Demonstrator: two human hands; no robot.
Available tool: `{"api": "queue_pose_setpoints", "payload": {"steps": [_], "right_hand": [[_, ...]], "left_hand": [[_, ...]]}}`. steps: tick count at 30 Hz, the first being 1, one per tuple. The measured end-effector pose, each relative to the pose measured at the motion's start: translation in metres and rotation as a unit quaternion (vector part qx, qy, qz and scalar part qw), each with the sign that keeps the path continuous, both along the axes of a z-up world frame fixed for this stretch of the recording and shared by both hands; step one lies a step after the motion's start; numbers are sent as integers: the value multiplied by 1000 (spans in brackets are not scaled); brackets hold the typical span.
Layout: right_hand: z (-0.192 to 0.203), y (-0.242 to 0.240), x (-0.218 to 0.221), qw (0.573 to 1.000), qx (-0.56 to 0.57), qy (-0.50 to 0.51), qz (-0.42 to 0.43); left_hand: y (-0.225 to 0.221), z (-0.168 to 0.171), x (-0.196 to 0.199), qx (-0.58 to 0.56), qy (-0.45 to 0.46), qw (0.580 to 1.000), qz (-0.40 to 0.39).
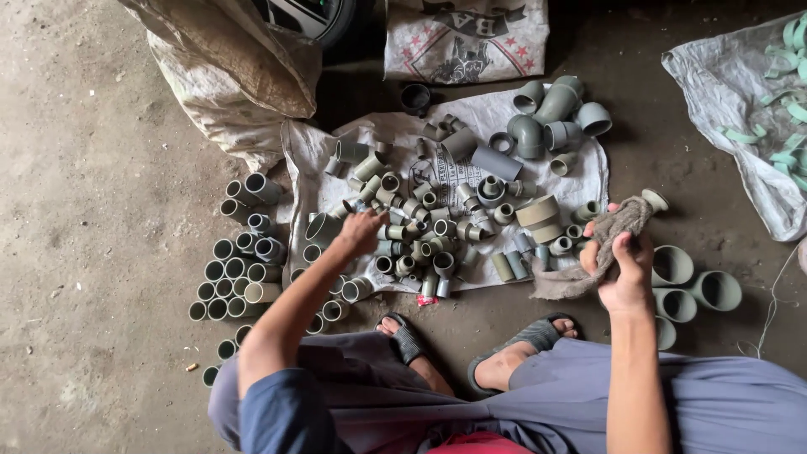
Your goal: The person sits on the floor and wipes the exterior of small cylindrical ceramic pieces using a cloth. They handle the pieces one at a time, rotating them to clean different sides, and place cleaned pieces into a nearby pile.
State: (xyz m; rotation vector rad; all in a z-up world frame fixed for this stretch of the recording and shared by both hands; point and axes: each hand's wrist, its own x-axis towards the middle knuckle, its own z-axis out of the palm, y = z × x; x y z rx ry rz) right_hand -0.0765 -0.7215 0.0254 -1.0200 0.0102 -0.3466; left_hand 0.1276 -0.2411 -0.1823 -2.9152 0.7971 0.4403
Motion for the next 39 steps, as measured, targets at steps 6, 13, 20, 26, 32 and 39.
{"api": "queue_pose_setpoints", "payload": {"steps": [6, 13, 20, 26, 32, 39], "right_hand": [[-10, 0, -9, 1000, 1, 8, 4], [-19, 0, -15, 1000, -7, 20, -5], [-23, 0, -17, 1000, 8, 21, -13], [-23, 0, -21, 999, 23, 24, -26], [-29, -3, -22, 999, 26, 27, -33], [-32, 2, -18, 998, 33, 27, -46]], "left_hand": [[-18, -21, -15, 18, 19, 1000, 3], [-8, 32, -10, 36, -38, 998, -17], [0, 8, 0, -60, 26, 997, 44], [-8, -15, 7, -221, 2, 968, 117], [-43, 20, 12, -594, 87, 682, 418], [-100, 93, 4, -711, 362, 430, 421]]}}
